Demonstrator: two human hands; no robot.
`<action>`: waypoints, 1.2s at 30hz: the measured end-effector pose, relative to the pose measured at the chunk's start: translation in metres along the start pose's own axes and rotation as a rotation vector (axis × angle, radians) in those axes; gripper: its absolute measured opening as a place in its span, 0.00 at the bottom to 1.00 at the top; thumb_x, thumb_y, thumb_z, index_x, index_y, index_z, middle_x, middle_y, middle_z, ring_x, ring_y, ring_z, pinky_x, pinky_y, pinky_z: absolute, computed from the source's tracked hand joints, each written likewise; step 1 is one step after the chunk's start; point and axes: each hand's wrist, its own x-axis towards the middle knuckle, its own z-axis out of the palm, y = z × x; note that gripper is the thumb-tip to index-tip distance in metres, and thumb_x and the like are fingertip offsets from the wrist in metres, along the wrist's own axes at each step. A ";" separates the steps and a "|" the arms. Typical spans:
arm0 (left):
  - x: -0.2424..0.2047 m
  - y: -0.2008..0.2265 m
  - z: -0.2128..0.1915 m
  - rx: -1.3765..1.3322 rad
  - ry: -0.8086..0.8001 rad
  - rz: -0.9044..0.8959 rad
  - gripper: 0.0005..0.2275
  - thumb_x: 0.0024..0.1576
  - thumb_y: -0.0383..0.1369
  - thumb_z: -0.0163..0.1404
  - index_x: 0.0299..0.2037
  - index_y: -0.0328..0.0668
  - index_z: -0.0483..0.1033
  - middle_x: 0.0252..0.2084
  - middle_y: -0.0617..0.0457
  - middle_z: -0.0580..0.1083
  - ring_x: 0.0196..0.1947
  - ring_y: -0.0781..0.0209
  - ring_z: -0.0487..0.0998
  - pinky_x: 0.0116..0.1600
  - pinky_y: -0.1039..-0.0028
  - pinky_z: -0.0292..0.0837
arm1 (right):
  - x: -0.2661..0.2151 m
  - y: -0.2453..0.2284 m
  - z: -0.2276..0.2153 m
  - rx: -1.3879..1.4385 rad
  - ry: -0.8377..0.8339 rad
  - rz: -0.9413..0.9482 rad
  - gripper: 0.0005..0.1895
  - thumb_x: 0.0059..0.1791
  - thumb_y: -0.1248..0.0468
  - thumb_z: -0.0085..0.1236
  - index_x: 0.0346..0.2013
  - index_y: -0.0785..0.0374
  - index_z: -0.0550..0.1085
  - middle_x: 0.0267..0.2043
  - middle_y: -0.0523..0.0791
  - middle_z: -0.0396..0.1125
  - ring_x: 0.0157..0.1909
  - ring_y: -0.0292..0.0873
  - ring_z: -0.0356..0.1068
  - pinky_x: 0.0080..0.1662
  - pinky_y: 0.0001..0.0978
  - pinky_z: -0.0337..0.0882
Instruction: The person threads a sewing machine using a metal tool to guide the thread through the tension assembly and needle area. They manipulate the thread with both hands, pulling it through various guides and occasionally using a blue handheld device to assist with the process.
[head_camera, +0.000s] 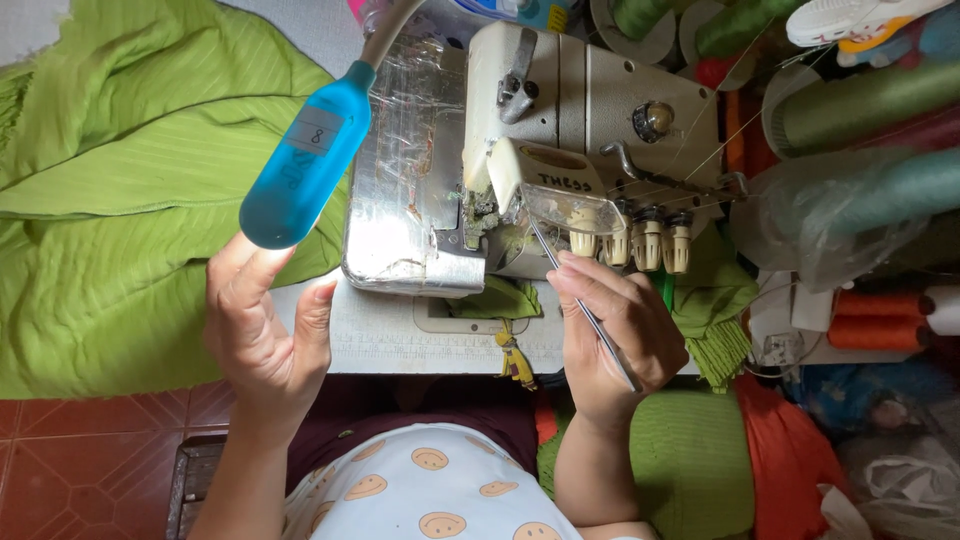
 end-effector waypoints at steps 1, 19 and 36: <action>0.000 0.000 0.000 0.001 -0.001 0.000 0.13 0.63 0.26 0.49 0.56 0.35 0.62 0.56 0.33 0.66 0.56 0.41 0.70 0.62 0.58 0.66 | 0.000 -0.001 0.000 0.015 0.000 0.018 0.06 0.46 0.77 0.62 0.34 0.68 0.74 0.37 0.51 0.73 0.37 0.47 0.76 0.37 0.30 0.71; 0.001 0.003 0.000 0.000 0.001 -0.011 0.13 0.63 0.26 0.49 0.55 0.34 0.63 0.56 0.34 0.66 0.56 0.41 0.70 0.62 0.58 0.66 | -0.004 0.002 0.003 0.011 0.062 0.078 0.09 0.45 0.78 0.64 0.34 0.69 0.72 0.36 0.52 0.73 0.38 0.49 0.76 0.43 0.32 0.77; 0.058 0.079 0.057 -0.319 -0.619 0.205 0.11 0.62 0.28 0.46 0.54 0.40 0.68 0.40 0.48 0.69 0.39 0.51 0.71 0.43 0.65 0.63 | -0.025 0.009 -0.053 0.377 -0.007 0.269 0.05 0.45 0.71 0.58 0.32 0.63 0.70 0.32 0.51 0.72 0.31 0.43 0.75 0.35 0.26 0.70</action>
